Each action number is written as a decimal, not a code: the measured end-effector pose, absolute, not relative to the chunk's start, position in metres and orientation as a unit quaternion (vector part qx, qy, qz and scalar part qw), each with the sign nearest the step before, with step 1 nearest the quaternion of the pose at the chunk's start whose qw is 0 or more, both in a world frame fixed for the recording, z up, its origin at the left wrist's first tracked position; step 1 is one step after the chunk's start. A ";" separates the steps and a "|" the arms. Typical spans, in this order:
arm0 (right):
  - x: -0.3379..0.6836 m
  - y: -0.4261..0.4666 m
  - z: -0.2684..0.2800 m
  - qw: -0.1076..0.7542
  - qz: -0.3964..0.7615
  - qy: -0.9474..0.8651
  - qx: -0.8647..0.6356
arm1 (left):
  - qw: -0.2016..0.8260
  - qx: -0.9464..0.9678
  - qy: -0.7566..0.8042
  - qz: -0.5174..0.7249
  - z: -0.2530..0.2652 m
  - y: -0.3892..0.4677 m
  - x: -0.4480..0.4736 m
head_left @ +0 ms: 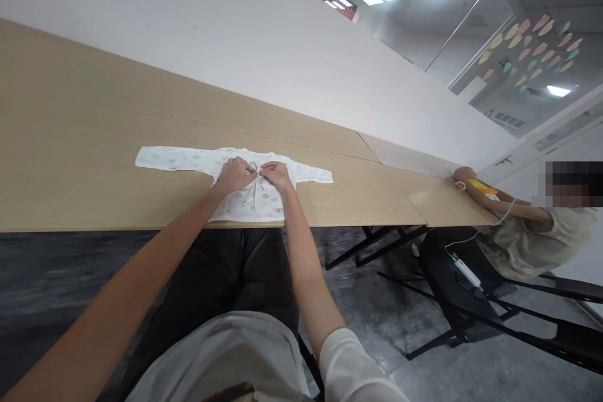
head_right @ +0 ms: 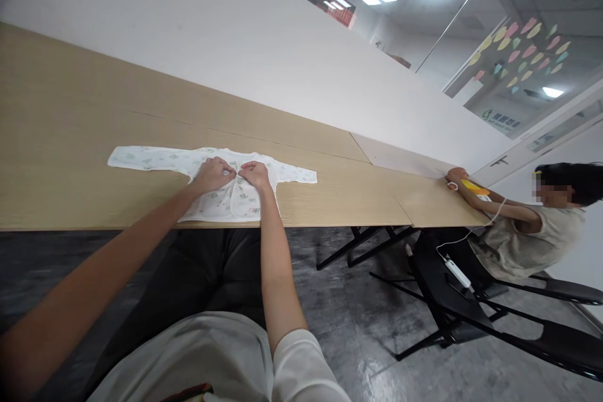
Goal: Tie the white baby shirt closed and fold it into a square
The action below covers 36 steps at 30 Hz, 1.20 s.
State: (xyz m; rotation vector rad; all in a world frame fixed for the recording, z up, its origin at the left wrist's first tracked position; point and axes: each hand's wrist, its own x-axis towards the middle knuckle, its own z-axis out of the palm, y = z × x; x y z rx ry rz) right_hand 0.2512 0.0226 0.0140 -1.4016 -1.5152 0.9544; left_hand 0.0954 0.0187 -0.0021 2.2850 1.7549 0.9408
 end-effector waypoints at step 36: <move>0.249 -0.055 0.023 0.301 0.203 -0.744 -0.561 | 0.075 0.850 0.453 0.258 0.018 -0.019 0.078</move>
